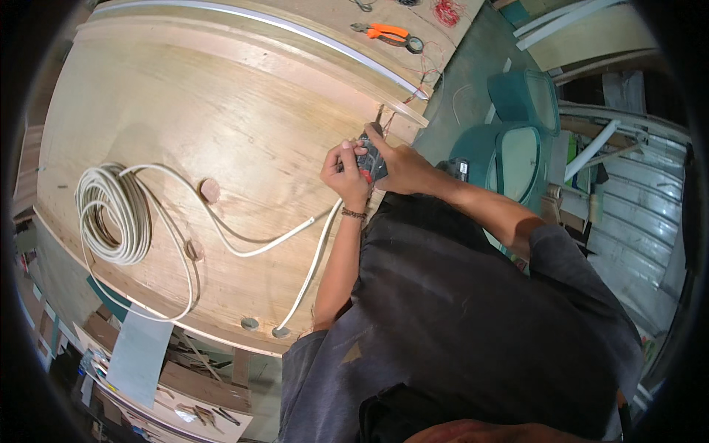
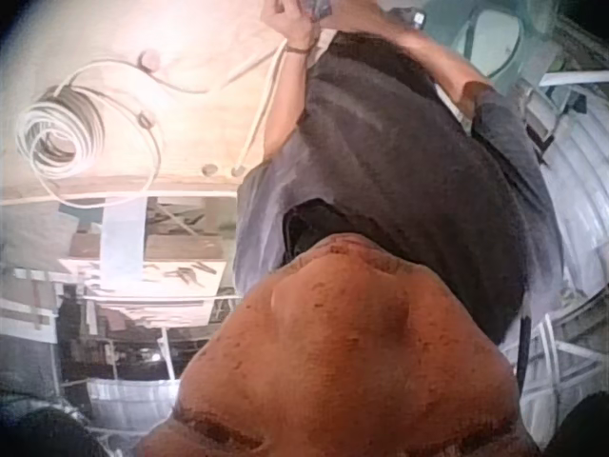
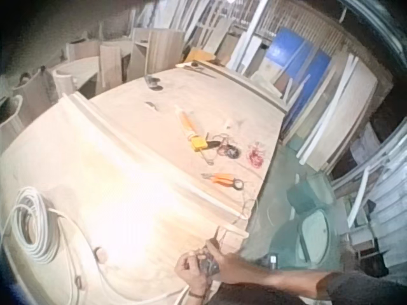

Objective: The person connects electrical wires and applies tape to components of a furniture piece in a workshop environment.

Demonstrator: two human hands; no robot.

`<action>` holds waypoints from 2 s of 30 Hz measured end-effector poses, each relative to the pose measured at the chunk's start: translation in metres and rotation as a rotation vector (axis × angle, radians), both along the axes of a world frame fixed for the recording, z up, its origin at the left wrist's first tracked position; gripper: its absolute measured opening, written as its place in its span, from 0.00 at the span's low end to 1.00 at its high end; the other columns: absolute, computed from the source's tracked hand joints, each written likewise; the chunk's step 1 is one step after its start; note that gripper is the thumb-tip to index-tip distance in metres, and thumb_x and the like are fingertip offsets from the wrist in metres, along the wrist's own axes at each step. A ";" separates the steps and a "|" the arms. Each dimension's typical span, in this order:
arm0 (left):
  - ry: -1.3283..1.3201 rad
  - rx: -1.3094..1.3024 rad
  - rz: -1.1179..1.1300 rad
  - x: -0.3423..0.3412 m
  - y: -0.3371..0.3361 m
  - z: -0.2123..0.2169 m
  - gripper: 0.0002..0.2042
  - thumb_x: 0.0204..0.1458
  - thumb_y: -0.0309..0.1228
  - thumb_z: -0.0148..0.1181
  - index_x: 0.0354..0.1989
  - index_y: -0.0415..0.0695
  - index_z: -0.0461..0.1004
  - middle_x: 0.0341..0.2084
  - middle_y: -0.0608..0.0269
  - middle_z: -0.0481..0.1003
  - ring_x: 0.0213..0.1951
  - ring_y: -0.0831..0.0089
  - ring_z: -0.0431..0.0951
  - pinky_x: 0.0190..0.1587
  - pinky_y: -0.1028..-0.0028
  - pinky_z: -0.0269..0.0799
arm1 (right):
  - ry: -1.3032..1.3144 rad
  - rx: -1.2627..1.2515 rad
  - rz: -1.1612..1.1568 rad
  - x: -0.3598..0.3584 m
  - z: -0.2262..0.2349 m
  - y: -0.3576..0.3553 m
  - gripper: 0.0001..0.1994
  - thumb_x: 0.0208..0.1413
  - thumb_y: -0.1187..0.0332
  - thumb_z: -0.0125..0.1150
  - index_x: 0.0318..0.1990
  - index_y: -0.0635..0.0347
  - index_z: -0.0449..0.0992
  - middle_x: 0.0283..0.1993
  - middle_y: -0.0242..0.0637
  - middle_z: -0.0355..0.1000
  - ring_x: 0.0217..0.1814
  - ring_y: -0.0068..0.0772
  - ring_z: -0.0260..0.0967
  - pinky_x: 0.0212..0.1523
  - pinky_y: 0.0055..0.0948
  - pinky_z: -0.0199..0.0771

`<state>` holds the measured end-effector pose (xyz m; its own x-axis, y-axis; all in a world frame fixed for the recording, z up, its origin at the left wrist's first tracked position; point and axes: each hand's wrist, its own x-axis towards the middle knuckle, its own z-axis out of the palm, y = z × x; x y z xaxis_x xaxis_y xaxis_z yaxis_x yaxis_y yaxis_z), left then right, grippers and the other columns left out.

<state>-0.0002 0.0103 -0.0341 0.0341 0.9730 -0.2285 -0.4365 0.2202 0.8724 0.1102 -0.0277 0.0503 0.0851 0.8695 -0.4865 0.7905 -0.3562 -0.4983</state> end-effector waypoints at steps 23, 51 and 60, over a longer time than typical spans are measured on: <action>0.042 0.066 -0.018 -0.011 -0.005 0.001 0.14 0.66 0.29 0.52 0.31 0.32 0.74 0.23 0.51 0.78 0.35 0.63 0.81 0.51 0.59 0.76 | 0.101 -0.048 -0.104 -0.006 0.013 -0.006 0.58 0.40 0.70 0.72 0.76 0.63 0.36 0.29 0.62 0.75 0.31 0.64 0.76 0.36 0.49 0.77; 0.727 0.121 -0.508 -0.082 -0.049 0.028 0.08 0.61 0.27 0.54 0.32 0.35 0.75 0.24 0.53 0.78 0.31 0.61 0.75 0.37 0.68 0.69 | -0.006 0.056 -0.996 0.049 -0.100 -0.230 0.55 0.40 0.85 0.61 0.77 0.49 0.40 0.68 0.50 0.60 0.66 0.45 0.65 0.64 0.37 0.68; 0.838 0.113 -0.429 -0.027 -0.051 -0.005 0.10 0.60 0.32 0.57 0.36 0.37 0.77 0.25 0.55 0.78 0.31 0.62 0.72 0.38 0.67 0.69 | 0.092 0.019 -1.165 0.070 -0.180 -0.261 0.53 0.43 0.81 0.66 0.77 0.51 0.42 0.71 0.49 0.57 0.69 0.44 0.62 0.66 0.38 0.66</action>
